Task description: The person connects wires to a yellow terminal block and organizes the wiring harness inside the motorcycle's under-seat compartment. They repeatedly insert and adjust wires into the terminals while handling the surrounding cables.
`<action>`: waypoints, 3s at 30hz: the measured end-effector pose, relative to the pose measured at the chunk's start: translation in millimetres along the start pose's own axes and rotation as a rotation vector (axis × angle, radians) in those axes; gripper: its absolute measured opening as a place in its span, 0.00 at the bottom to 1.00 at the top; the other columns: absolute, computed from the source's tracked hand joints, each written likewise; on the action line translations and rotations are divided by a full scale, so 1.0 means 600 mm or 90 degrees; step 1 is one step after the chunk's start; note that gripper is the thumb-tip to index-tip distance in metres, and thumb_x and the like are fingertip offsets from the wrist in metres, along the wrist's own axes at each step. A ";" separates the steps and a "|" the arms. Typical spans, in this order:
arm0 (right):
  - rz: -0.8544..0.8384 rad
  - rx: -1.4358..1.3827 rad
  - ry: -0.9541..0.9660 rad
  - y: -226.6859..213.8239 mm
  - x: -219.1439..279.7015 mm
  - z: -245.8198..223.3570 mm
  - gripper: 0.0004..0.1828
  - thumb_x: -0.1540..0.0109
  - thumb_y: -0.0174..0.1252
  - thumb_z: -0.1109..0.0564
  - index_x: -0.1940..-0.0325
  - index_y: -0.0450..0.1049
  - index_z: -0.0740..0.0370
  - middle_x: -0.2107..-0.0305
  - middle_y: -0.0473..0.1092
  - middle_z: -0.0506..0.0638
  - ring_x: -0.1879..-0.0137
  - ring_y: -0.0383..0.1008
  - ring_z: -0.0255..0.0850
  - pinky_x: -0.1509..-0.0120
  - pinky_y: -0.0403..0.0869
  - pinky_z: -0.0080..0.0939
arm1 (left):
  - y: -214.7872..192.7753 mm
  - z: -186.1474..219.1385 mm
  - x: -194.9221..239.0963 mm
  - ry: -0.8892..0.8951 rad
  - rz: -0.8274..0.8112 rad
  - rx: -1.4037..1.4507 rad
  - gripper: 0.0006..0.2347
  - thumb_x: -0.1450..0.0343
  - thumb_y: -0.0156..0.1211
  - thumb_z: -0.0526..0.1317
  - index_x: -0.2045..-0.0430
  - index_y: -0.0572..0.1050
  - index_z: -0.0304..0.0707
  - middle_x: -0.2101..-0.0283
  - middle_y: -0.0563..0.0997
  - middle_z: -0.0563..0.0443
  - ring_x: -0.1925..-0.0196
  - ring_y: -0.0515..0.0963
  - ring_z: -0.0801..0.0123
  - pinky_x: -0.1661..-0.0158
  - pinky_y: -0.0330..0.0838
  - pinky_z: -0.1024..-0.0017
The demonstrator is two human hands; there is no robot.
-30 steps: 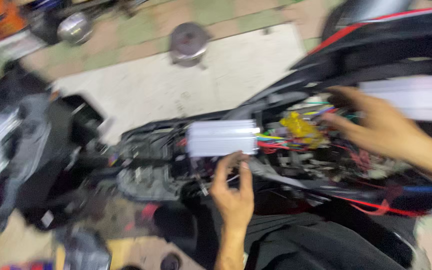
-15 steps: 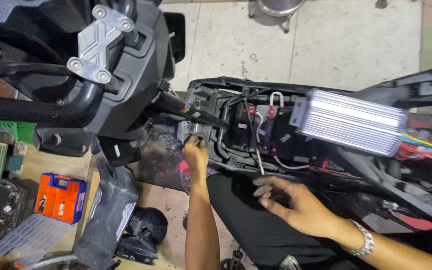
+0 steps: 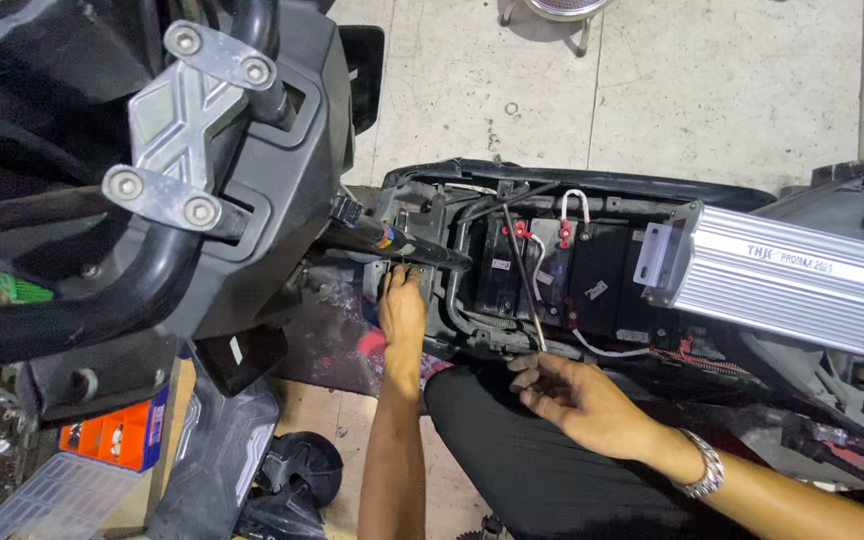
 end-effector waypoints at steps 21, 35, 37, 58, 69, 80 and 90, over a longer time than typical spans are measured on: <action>-0.022 0.088 -0.003 0.014 -0.004 -0.032 0.20 0.39 0.58 0.62 0.41 0.71 0.60 0.58 0.78 0.48 0.52 0.79 0.34 0.43 0.78 0.36 | -0.020 -0.009 -0.007 -0.077 0.013 0.174 0.10 0.34 0.64 0.34 0.60 0.81 0.32 0.52 0.81 0.34 0.53 0.80 0.39 0.53 0.73 0.54; -0.014 0.134 0.030 0.009 -0.002 -0.035 0.21 0.38 0.59 0.58 0.41 0.72 0.58 0.58 0.78 0.46 0.52 0.79 0.33 0.46 0.78 0.36 | -0.018 0.012 -0.002 -0.142 0.070 0.217 0.09 0.28 0.59 0.38 0.61 0.82 0.32 0.53 0.81 0.34 0.53 0.80 0.39 0.53 0.73 0.53; -0.010 0.129 0.036 0.008 -0.001 -0.033 0.23 0.39 0.58 0.58 0.38 0.72 0.56 0.58 0.78 0.45 0.51 0.79 0.32 0.45 0.78 0.36 | -0.021 0.016 -0.006 -0.149 0.048 0.210 0.09 0.29 0.60 0.37 0.60 0.82 0.32 0.54 0.81 0.32 0.54 0.80 0.38 0.53 0.73 0.53; 0.019 0.089 -0.045 -0.012 0.034 -0.043 0.17 0.39 0.56 0.63 0.45 0.73 0.63 0.61 0.77 0.47 0.55 0.78 0.31 0.50 0.76 0.31 | 0.045 -0.043 -0.034 -0.174 0.006 0.295 0.08 0.42 0.73 0.37 0.74 0.83 0.33 0.72 0.85 0.39 0.68 0.86 0.54 0.62 0.77 0.62; 0.005 0.254 -0.238 -0.117 0.368 -0.147 0.20 0.31 0.57 0.52 0.37 0.70 0.63 0.48 0.75 0.55 0.40 0.77 0.50 0.38 0.74 0.47 | 0.033 0.126 0.216 -0.636 -0.079 1.497 0.08 0.28 0.62 0.35 0.57 0.77 0.32 0.59 0.83 0.49 0.60 0.83 0.72 0.61 0.76 0.77; 0.359 0.572 0.070 -0.602 0.526 -0.165 0.28 0.37 0.56 0.46 0.34 0.72 0.56 0.52 0.81 0.53 0.48 0.79 0.45 0.41 0.76 0.43 | -0.208 0.718 0.240 -0.338 -0.637 1.400 0.09 0.33 0.60 0.37 0.65 0.71 0.33 0.67 0.72 0.49 0.73 0.68 0.74 0.70 0.61 0.76; 0.107 -0.018 0.216 -0.605 0.386 -0.019 0.19 0.41 0.60 0.56 0.48 0.82 0.65 0.58 0.82 0.54 0.55 0.79 0.43 0.51 0.78 0.48 | -0.227 0.881 0.147 -0.307 -0.579 1.237 0.05 0.31 0.56 0.32 0.63 0.72 0.33 0.68 0.78 0.45 0.72 0.72 0.71 0.70 0.63 0.75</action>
Point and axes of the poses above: each hand's wrist, its own x-axis away from the middle knuckle, its own y-axis out of the palm, z = x × y, the point moved 7 cm from there along -x, towards the middle knuckle
